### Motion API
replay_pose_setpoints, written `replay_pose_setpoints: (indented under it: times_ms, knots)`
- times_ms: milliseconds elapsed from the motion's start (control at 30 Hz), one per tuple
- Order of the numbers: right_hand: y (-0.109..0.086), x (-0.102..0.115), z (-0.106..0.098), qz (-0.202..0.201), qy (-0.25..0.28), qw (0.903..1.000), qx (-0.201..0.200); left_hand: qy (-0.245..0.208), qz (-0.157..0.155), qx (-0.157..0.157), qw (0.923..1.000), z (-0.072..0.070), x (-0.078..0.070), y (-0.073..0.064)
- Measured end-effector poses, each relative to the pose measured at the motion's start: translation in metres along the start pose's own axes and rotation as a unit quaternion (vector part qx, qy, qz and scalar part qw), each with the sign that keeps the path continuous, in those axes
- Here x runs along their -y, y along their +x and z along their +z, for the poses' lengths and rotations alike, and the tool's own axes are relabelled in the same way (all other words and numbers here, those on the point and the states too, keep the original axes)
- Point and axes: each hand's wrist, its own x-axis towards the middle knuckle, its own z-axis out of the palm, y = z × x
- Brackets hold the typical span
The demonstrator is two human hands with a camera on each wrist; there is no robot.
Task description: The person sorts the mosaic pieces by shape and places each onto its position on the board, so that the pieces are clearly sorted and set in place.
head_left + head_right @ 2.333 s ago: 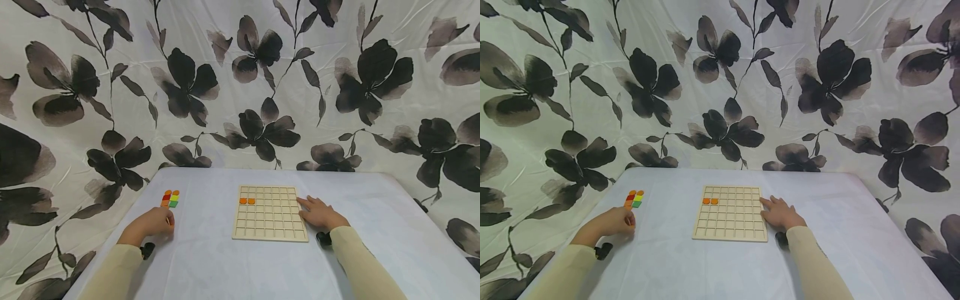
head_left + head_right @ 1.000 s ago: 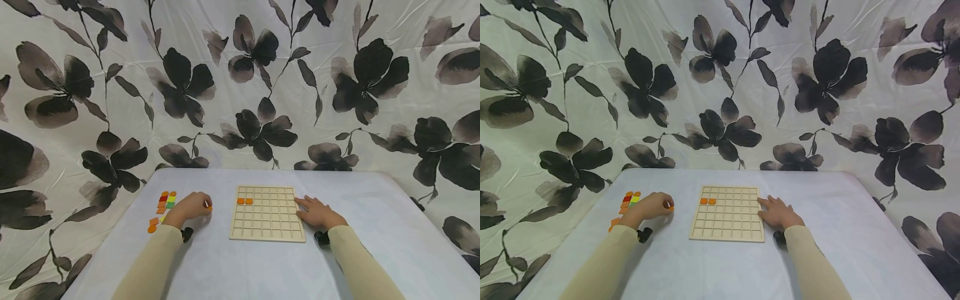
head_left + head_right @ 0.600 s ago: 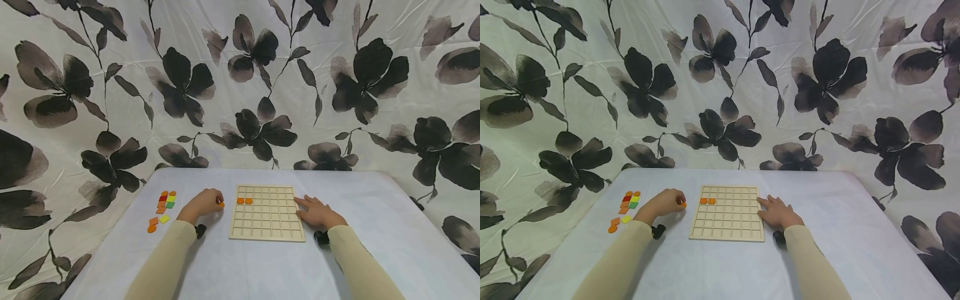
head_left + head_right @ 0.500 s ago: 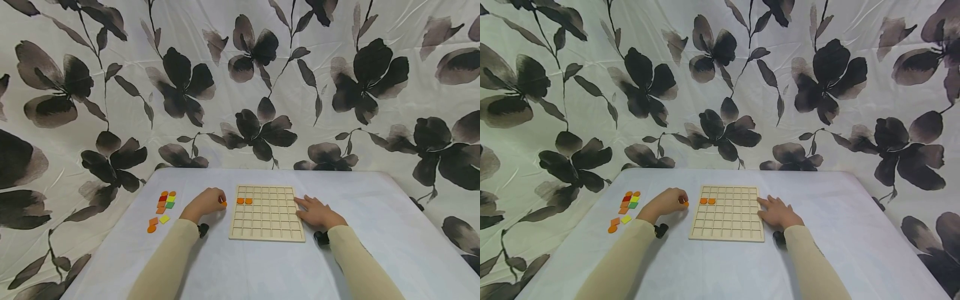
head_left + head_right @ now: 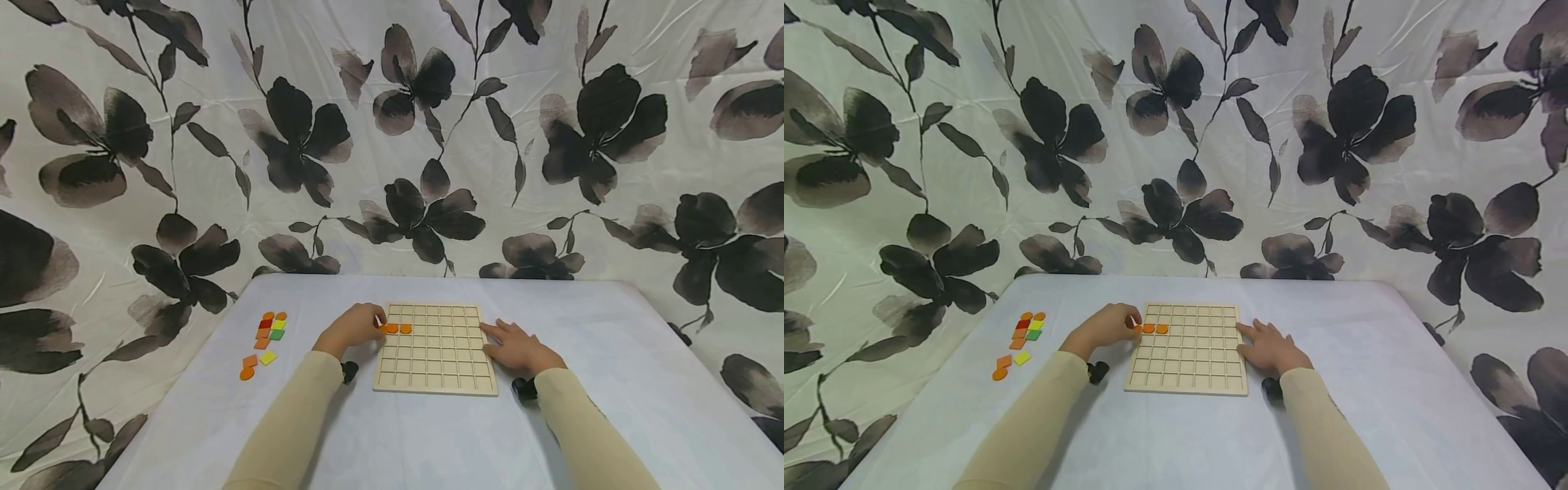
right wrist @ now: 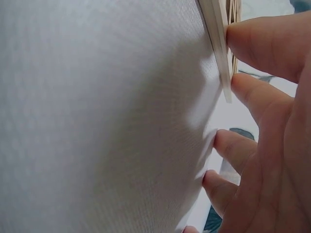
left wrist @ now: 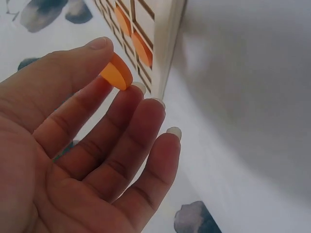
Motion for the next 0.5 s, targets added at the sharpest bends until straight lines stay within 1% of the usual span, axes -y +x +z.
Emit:
replay_pose_setpoints:
  times_ms: [333,500]
  knots:
    - [0.001,0.000,0.000,0.002,-0.007,1.0000,-0.001,-0.008,0.009,0.007,0.9999,0.000,-0.017,0.008]
    - [0.002,-0.001,0.002,0.003,-0.006,1.0000,0.001,-0.010,0.012,0.011,0.9998,0.002,-0.024,0.012]
